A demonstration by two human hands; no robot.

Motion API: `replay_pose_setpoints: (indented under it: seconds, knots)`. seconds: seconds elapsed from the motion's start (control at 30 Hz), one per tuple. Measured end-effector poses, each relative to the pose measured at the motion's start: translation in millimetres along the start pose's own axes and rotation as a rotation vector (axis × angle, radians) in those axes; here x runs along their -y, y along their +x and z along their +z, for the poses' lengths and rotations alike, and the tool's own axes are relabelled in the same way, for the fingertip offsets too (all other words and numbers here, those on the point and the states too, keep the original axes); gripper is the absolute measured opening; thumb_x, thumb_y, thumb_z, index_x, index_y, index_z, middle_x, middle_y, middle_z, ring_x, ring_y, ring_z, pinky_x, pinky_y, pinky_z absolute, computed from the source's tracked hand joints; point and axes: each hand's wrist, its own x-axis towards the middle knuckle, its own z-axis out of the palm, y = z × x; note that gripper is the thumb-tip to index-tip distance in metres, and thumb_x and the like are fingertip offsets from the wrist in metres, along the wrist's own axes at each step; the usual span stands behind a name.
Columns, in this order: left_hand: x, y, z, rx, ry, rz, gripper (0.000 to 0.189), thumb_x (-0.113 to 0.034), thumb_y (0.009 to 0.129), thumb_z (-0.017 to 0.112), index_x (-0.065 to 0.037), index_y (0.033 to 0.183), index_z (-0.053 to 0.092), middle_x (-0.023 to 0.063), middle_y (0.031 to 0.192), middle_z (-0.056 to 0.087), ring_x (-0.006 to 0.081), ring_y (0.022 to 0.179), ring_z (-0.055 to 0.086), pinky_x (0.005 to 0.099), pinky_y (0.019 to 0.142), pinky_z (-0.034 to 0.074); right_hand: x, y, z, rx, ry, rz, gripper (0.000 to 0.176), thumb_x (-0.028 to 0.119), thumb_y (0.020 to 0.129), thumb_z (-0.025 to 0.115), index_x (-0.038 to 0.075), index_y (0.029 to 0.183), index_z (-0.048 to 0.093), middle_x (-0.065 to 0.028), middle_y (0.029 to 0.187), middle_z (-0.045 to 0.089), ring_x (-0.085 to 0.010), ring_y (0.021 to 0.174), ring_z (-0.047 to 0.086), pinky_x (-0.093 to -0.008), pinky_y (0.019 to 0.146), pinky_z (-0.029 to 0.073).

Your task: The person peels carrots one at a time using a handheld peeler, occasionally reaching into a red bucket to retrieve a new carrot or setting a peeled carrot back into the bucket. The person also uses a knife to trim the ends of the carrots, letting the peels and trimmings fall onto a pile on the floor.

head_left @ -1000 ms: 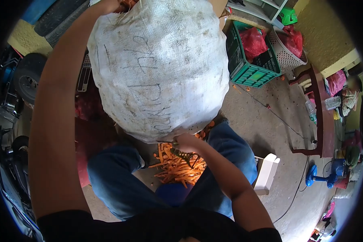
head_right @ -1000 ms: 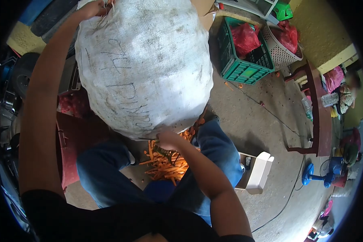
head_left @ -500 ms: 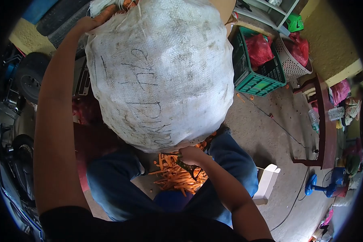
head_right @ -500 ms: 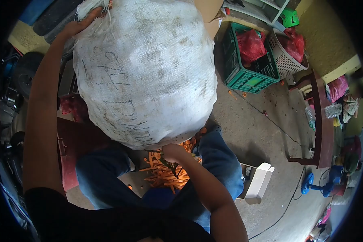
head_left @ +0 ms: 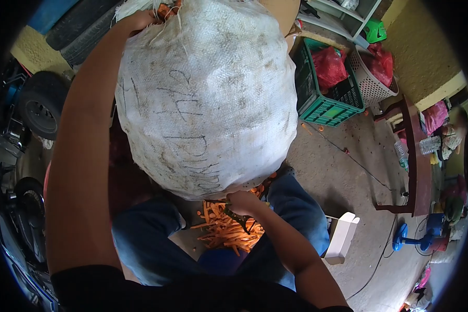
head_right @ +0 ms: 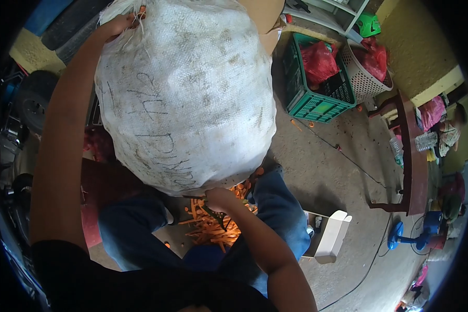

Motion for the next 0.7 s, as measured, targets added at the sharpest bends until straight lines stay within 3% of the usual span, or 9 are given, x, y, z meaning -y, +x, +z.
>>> replay_pose_setpoints:
  seconds: [0.07, 0.17, 0.27, 0.33, 0.37, 0.47, 0.53, 0.63, 0.7]
  knots:
    - [-2, 8, 2, 0.123, -0.218, -0.128, 0.042, -0.037, 0.076, 0.05, -0.008, 0.107, 0.051, 0.0144, 0.105, 0.052, 0.0257, 0.095, 0.05, 0.0361, 0.082, 0.037, 0, 4, -4, 0.001, 0.007, 0.0, 0.031, 0.021, 0.072, 0.045, 0.002, 0.096, 0.052, -0.0153, 0.089, 0.057, -0.0304, 0.084, 0.054, -0.0387, 0.072, 0.043]
    - [23, 32, 7, 0.093, 0.111, -0.168, 0.04, -0.034, 0.077, 0.049, -0.007, 0.107, 0.051, 0.0143, 0.107, 0.051, 0.0268, 0.094, 0.05, 0.0383, 0.08, 0.037, -4, 13, -3, -0.057, 0.024, -0.063, 0.032, 0.021, 0.072, 0.045, 0.002, 0.097, 0.053, -0.0165, 0.09, 0.056, -0.031, 0.086, 0.054, -0.0384, 0.074, 0.042]
    - [37, 42, 14, -0.146, -0.06, -0.188, 0.04, -0.034, 0.078, 0.047, -0.004, 0.105, 0.051, 0.0157, 0.108, 0.049, 0.0287, 0.092, 0.049, 0.0387, 0.077, 0.039, -8, 20, -9, 0.006, -0.009, -0.115, 0.033, 0.023, 0.073, 0.045, 0.001, 0.096, 0.053, -0.0183, 0.091, 0.056, -0.0318, 0.087, 0.053, -0.0378, 0.076, 0.041]
    - [-32, 7, -5, 0.132, 0.133, -0.471, 0.041, -0.034, 0.08, 0.043, -0.002, 0.104, 0.051, 0.0165, 0.103, 0.052, 0.029, 0.086, 0.053, 0.0399, 0.074, 0.04, -9, 24, -12, 0.121, 0.007, -0.085, 0.029, 0.014, 0.069, 0.045, -0.001, 0.09, 0.057, -0.0193, 0.093, 0.055, -0.0308, 0.088, 0.053, -0.0362, 0.076, 0.043]
    - [-15, 23, -4, 0.132, 0.132, -0.473, 0.041, -0.034, 0.08, 0.043, -0.002, 0.104, 0.051, 0.0165, 0.103, 0.052, 0.029, 0.086, 0.053, 0.0399, 0.074, 0.04, -9, 25, -15, 0.122, 0.007, -0.086, 0.029, 0.014, 0.069, 0.045, -0.001, 0.09, 0.057, -0.0193, 0.093, 0.055, -0.0308, 0.088, 0.053, -0.0362, 0.076, 0.043]
    - [14, 56, 2, 0.093, 0.005, -0.292, 0.039, -0.032, 0.08, 0.043, -0.001, 0.101, 0.052, 0.0156, 0.094, 0.057, 0.026, 0.078, 0.056, 0.0368, 0.068, 0.044, -9, 26, -22, 0.215, -0.048, -0.106, 0.035, 0.026, 0.073, 0.048, -0.001, 0.094, 0.054, -0.0198, 0.094, 0.054, -0.0321, 0.09, 0.051, -0.0373, 0.079, 0.04]
    - [-38, 22, 5, 0.115, -0.586, -0.324, 0.035, -0.028, 0.08, 0.045, 0.001, 0.096, 0.054, 0.015, 0.086, 0.059, 0.022, 0.071, 0.058, 0.0315, 0.063, 0.046, -7, 27, -24, 0.265, -0.042, -0.133, 0.036, 0.026, 0.073, 0.048, -0.002, 0.095, 0.053, -0.0206, 0.095, 0.054, -0.0322, 0.092, 0.05, -0.0368, 0.08, 0.04]
    - [-34, 37, 11, -0.087, -0.755, -0.397, 0.025, -0.028, 0.079, 0.046, -0.005, 0.077, 0.056, 0.0042, 0.064, 0.054, 0.014, 0.052, 0.049, 0.0272, 0.049, 0.04, -6, 29, -27, 0.322, -0.029, -0.13, 0.037, 0.026, 0.074, 0.049, -0.003, 0.096, 0.053, -0.0211, 0.096, 0.053, -0.0324, 0.092, 0.05, -0.0365, 0.081, 0.039]
    - [7, 79, 20, -0.142, -0.736, -0.327, 0.022, -0.025, 0.079, 0.047, -0.004, 0.076, 0.056, 0.0037, 0.063, 0.055, 0.0132, 0.053, 0.05, 0.0261, 0.05, 0.04, -7, 30, -27, 0.313, -0.045, -0.143, 0.038, 0.027, 0.074, 0.049, -0.003, 0.096, 0.052, -0.021, 0.096, 0.053, -0.0325, 0.093, 0.05, -0.0365, 0.081, 0.039]
